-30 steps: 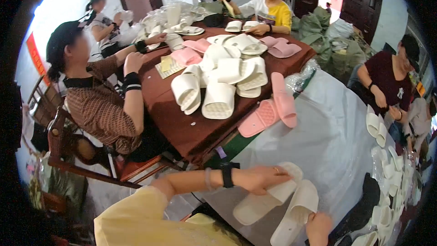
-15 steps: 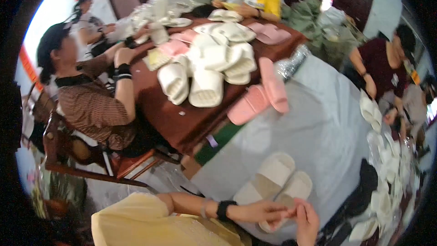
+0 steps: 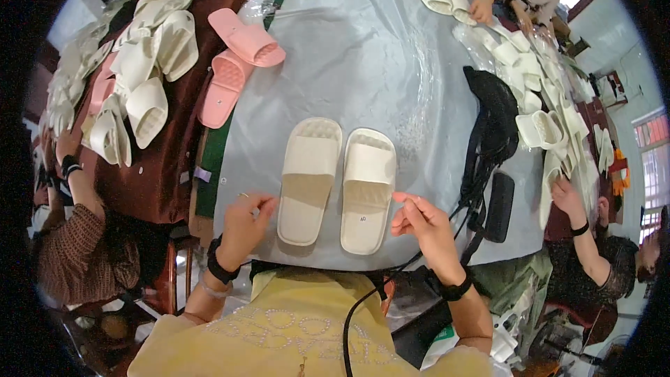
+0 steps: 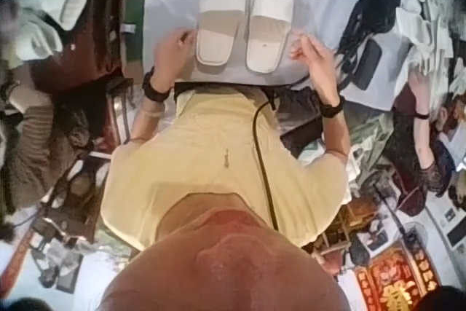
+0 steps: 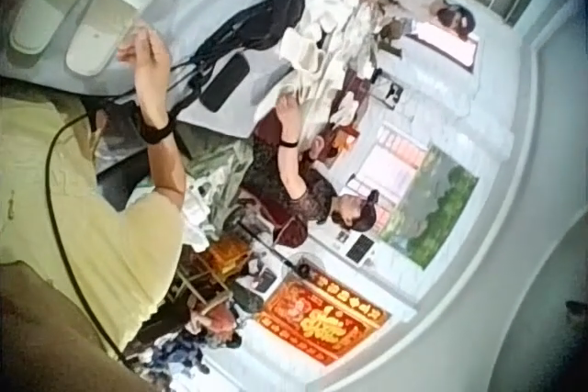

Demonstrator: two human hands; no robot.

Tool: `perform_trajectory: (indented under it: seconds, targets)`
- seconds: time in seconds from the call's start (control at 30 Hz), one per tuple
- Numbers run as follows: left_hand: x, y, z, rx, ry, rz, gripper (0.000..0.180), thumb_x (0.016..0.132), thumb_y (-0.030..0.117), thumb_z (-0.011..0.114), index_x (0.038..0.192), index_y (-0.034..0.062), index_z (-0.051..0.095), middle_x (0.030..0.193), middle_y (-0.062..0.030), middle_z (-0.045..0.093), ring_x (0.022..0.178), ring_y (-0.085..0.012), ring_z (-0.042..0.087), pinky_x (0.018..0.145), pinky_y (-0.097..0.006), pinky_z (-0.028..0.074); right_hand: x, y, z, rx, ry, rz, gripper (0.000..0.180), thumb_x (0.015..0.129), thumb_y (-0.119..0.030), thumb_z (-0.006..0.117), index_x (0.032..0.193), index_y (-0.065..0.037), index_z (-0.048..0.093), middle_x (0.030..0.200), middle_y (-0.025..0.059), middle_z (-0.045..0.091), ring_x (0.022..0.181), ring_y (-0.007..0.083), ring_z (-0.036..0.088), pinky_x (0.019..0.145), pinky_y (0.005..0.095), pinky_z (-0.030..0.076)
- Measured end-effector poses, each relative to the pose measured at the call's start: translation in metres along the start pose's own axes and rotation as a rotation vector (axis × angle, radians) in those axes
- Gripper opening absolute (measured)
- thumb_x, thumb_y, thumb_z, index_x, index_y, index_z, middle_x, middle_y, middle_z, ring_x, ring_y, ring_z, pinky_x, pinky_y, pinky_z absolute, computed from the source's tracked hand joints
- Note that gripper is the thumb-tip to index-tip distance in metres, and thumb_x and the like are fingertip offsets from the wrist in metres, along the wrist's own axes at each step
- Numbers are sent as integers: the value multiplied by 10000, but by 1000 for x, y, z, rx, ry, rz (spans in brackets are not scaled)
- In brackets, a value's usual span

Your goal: Assembling and inspecting white hotel-style slippers at a production table.

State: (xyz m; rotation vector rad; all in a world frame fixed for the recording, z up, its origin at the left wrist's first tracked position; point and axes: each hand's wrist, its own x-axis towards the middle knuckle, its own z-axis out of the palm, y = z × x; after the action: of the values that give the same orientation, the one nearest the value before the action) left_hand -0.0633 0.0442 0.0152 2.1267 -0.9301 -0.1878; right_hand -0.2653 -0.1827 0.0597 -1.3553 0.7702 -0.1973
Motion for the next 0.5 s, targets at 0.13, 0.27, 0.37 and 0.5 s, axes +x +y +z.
perform_trajectory:
  seconds: [0.13,0.27,0.37,0.5]
  targets:
    - [9,2,-2,159,175,103,65,783,109,608,792,46,619,740,-101,602,714,-280,567,626,-350,444,0,1,-10,-79,14,12,309,944,-211,420,1126,14,528,704,12,515,640,114,514,648,246,446]
    - [10,30,1,-45,18,179,57,753,82,631,799,54,613,746,-91,587,706,-291,557,615,-368,432,-13,-7,10,-581,-77,-240,262,931,-187,423,1117,-45,538,697,32,553,642,139,530,639,271,442]
    - [6,60,12,-72,-108,296,72,738,77,642,803,60,615,756,-87,584,710,-287,556,613,-369,430,-23,-18,38,-571,-258,-25,241,923,-191,437,1099,-63,539,703,39,573,625,161,546,621,293,454]
    - [9,68,24,-102,-184,329,69,733,86,643,795,73,615,748,-75,572,740,-276,557,630,-372,435,-15,-3,55,-559,-326,-107,234,925,-204,439,1061,-48,548,660,39,551,573,145,536,553,284,446]
